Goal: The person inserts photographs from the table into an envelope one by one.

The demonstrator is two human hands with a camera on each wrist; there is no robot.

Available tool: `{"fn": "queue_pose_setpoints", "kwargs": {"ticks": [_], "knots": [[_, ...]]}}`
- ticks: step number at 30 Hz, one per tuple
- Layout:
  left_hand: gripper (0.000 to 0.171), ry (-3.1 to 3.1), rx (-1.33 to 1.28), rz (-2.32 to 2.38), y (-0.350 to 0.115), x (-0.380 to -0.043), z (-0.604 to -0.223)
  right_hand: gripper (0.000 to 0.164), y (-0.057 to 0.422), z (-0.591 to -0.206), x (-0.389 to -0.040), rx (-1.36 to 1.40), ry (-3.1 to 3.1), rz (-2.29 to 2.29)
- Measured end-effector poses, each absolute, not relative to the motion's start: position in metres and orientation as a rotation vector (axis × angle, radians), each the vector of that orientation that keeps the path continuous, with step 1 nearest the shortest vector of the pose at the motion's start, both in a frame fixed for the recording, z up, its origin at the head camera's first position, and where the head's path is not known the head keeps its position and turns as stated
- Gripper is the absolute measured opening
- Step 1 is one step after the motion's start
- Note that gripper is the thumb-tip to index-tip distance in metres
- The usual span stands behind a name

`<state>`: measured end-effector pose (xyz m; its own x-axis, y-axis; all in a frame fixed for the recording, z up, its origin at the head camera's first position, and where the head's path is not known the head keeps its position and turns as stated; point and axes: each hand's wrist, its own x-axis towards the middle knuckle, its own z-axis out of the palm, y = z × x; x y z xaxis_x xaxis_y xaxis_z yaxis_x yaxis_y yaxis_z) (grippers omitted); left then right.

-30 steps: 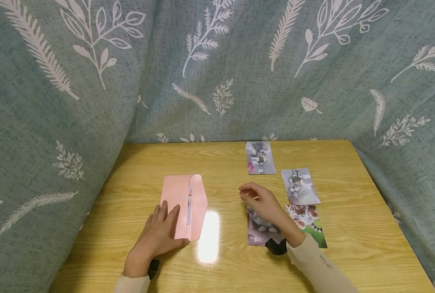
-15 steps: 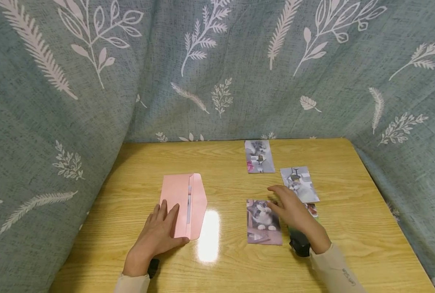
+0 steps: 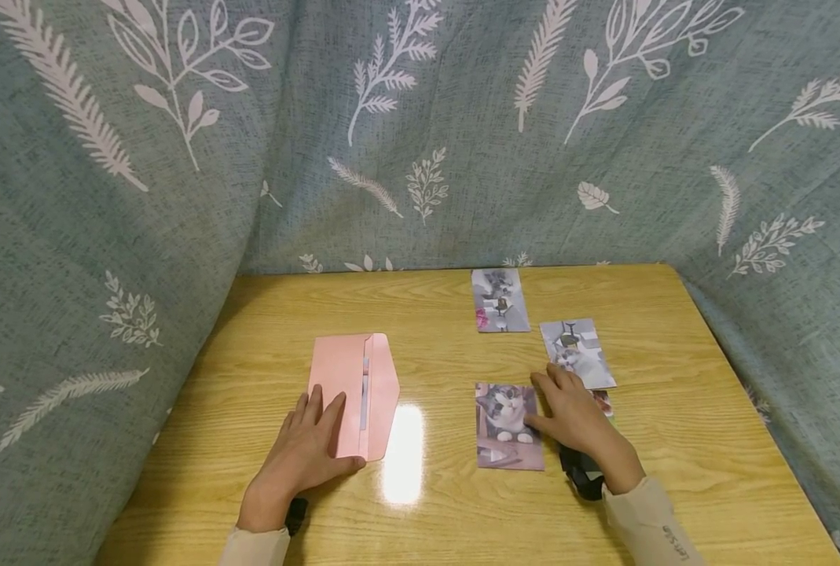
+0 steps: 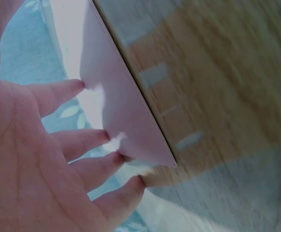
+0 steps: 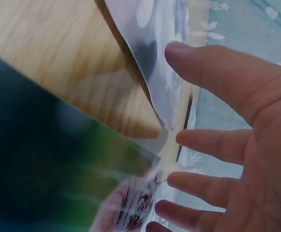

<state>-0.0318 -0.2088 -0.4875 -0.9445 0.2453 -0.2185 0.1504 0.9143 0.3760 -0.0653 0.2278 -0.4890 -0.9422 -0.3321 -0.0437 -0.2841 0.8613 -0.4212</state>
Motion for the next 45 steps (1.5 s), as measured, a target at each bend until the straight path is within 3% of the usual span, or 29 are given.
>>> {"fn": "queue_pose_setpoints", "kwargs": {"ticks": [9,19,29,36,45], "knots": [[0.107,2.821,0.296,0.521,-0.208,-0.032,-0.487,0.062,0.228,-0.492,-0.065,-0.464,2.909,-0.622],[0.106,2.835,0.293,0.529,-0.208,-0.031,-0.488,0.024,0.228,-0.497,-0.070,-0.531,3.044,-0.865],[0.106,2.837,0.290,0.539,-0.208,-0.030,-0.488,0.010,0.229,-0.497,-0.073,-0.356,2.880,-1.308],[0.106,2.830,0.288,0.549,-0.209,-0.030,-0.488,0.013,0.226,-0.487,-0.075,-0.105,2.618,-1.598],[0.107,2.839,0.294,0.550,-0.209,-0.030,-0.489,0.033,0.223,-0.482,-0.078,-0.067,2.350,-1.846]]}}
